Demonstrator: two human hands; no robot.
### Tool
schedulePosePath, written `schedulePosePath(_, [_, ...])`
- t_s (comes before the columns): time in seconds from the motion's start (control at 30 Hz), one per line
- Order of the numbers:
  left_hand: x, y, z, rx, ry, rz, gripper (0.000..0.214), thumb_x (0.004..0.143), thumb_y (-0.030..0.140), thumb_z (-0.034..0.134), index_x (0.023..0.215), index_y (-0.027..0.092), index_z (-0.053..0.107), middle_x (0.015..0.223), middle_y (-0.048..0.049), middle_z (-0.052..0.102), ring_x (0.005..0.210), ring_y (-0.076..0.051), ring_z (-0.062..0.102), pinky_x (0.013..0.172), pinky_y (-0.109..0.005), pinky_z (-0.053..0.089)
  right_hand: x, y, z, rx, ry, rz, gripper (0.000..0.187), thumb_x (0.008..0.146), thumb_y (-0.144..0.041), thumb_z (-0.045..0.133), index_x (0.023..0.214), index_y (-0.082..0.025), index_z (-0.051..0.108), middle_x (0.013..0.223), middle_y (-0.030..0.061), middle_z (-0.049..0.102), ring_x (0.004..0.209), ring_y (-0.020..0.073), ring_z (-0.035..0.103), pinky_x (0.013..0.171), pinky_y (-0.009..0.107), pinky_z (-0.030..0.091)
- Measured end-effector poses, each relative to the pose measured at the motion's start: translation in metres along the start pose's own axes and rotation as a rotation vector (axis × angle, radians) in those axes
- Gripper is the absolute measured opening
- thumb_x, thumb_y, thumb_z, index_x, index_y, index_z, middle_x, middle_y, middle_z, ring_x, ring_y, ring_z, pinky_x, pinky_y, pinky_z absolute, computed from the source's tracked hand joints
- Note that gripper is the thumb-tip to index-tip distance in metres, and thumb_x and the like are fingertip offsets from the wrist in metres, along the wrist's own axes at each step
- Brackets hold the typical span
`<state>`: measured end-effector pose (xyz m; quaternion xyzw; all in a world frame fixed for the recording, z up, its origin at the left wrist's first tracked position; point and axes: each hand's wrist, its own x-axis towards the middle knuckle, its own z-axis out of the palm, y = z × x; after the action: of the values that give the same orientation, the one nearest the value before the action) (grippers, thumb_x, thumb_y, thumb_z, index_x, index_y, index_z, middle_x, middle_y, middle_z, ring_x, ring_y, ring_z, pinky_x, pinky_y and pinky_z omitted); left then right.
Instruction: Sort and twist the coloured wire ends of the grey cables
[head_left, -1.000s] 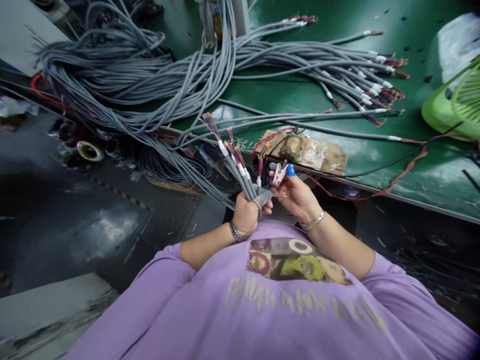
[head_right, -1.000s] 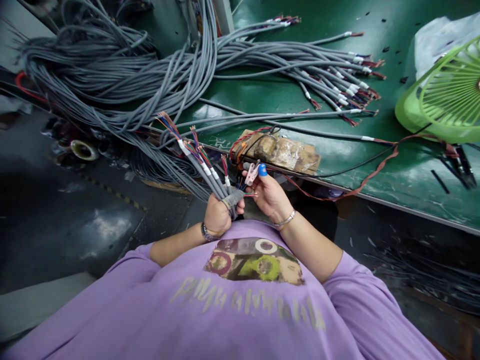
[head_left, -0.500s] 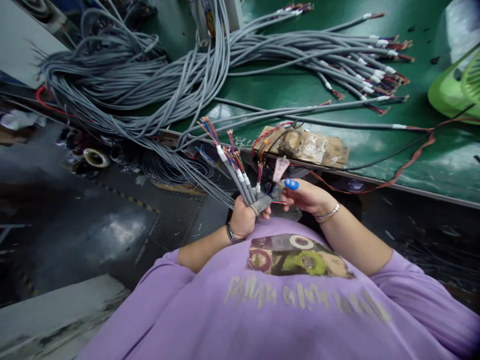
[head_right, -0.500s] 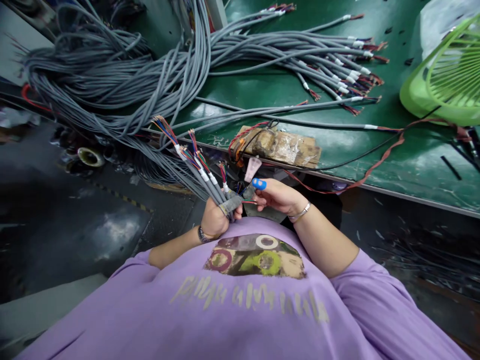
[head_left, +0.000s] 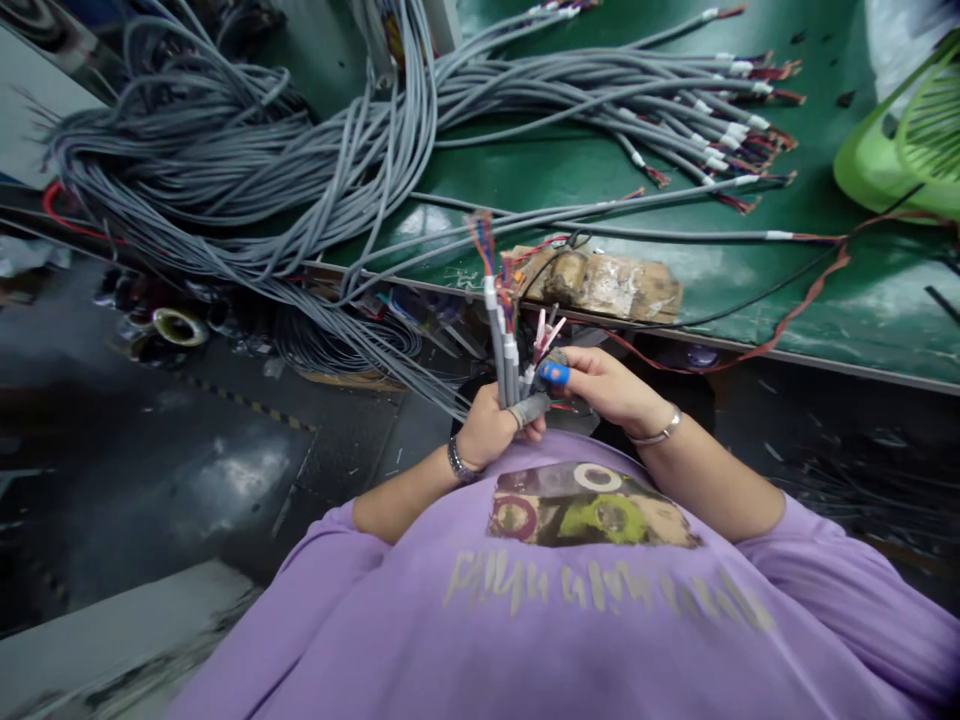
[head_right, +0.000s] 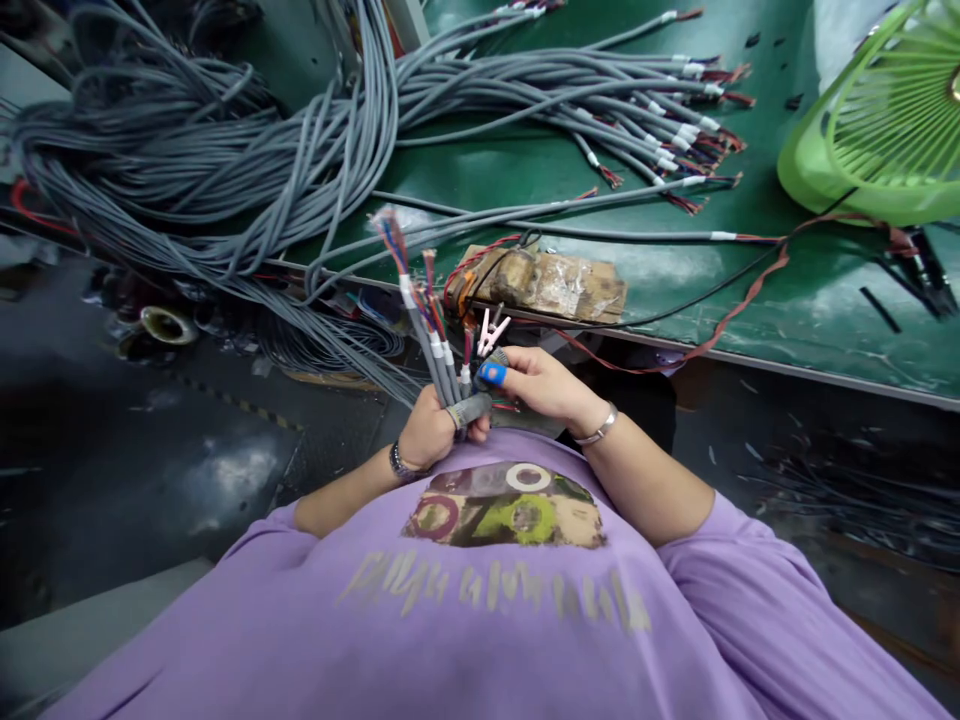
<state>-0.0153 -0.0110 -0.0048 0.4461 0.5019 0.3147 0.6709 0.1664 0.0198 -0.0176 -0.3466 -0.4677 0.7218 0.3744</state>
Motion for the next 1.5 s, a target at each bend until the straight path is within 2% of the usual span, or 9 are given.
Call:
schedulePosePath(0.2, [0.007,-0.013,-0.001,-0.218,0.214,0.058,0.036,0.071,0.047,0.077,0.068,0.014,0.064,0.059,-0.0016,0.066,0.045,-0.011,0.059,0.044,-0.020,0.047,-0.007,0.016,0.010,0.098,0.085,-0.011,0.054,0.066,-0.065,0.080,0.080,-0.018,0.058,0.066,-0.0026,0.057,0.051,0.0079,0.047,0.049,0.025,0.047])
schedulePosePath(0.33, [0.007,-0.017,-0.006,-0.244,0.153,0.034,0.035,0.071,0.047,0.077,0.071,0.013,0.067,0.064,-0.0043,0.069,0.052,-0.014,0.065,0.051,-0.023,0.052,-0.006,0.014,0.037,0.144,0.203,-0.116,0.041,0.076,-0.052,0.078,0.077,-0.021,0.052,0.057,-0.0041,0.056,0.050,0.0102,0.051,0.049,0.026,0.044])
schedulePosePath(0.43, [0.003,-0.019,-0.012,-0.204,0.039,-0.018,0.036,0.071,0.046,0.078,0.069,0.012,0.068,0.064,-0.0068,0.070,0.052,-0.016,0.065,0.054,-0.026,0.055,-0.001,0.010,0.045,0.126,0.164,-0.097,0.039,0.077,-0.051,0.077,0.080,-0.021,0.053,0.055,-0.0043,0.058,0.046,0.0115,0.054,0.050,0.027,0.046])
schedulePosePath(0.57, [-0.004,-0.022,-0.015,-0.116,-0.054,-0.016,0.036,0.074,0.044,0.076,0.064,0.010,0.069,0.060,-0.0088,0.069,0.049,-0.016,0.064,0.050,-0.026,0.053,0.008,0.013,0.044,0.114,0.074,-0.011,0.044,0.072,-0.055,0.080,0.081,-0.020,0.055,0.050,-0.0040,0.057,0.040,0.0126,0.053,0.044,0.025,0.041])
schedulePosePath(0.73, [-0.002,-0.024,-0.012,-0.253,0.110,0.036,0.034,0.068,0.043,0.079,0.063,0.012,0.068,0.058,-0.0055,0.068,0.045,-0.013,0.060,0.048,-0.026,0.053,0.011,0.024,0.039,0.257,0.213,0.062,0.048,0.069,-0.058,0.080,0.071,-0.017,0.055,0.052,-0.0062,0.048,0.040,0.0036,0.035,0.040,0.020,0.028])
schedulePosePath(0.87, [0.000,-0.025,-0.011,-0.334,0.199,0.058,0.036,0.065,0.046,0.080,0.063,0.012,0.068,0.057,-0.0043,0.067,0.044,-0.013,0.060,0.048,-0.027,0.053,0.004,0.028,0.035,0.410,0.166,0.134,0.043,0.069,-0.052,0.082,0.075,-0.018,0.056,0.062,-0.0043,0.052,0.050,0.0063,0.041,0.045,0.021,0.035])
schedulePosePath(1.13, [0.002,-0.025,-0.008,-0.288,0.197,0.021,0.038,0.066,0.048,0.080,0.066,0.013,0.066,0.059,-0.0059,0.068,0.049,-0.015,0.064,0.049,-0.025,0.052,0.010,0.016,0.043,0.211,0.077,0.068,0.041,0.073,-0.049,0.081,0.083,-0.020,0.053,0.053,-0.0044,0.056,0.047,0.0122,0.053,0.046,0.023,0.031])
schedulePosePath(1.33, [0.007,-0.025,-0.006,-0.335,0.303,0.045,0.037,0.065,0.047,0.080,0.071,0.014,0.064,0.061,-0.0032,0.069,0.051,-0.014,0.065,0.052,-0.025,0.055,0.004,0.019,0.039,0.179,0.269,0.022,0.040,0.065,-0.046,0.087,0.068,-0.018,0.058,0.051,-0.0053,0.047,0.046,0.0070,0.033,0.046,0.024,0.026])
schedulePosePath(1.5, [0.009,-0.022,-0.004,-0.360,0.367,0.045,0.036,0.063,0.047,0.080,0.069,0.015,0.063,0.055,-0.0006,0.065,0.051,-0.014,0.065,0.053,-0.025,0.055,-0.004,0.023,0.032,0.106,0.187,0.052,0.035,0.066,-0.043,0.086,0.068,-0.017,0.061,0.056,-0.0038,0.051,0.050,0.0074,0.034,0.048,0.024,0.025])
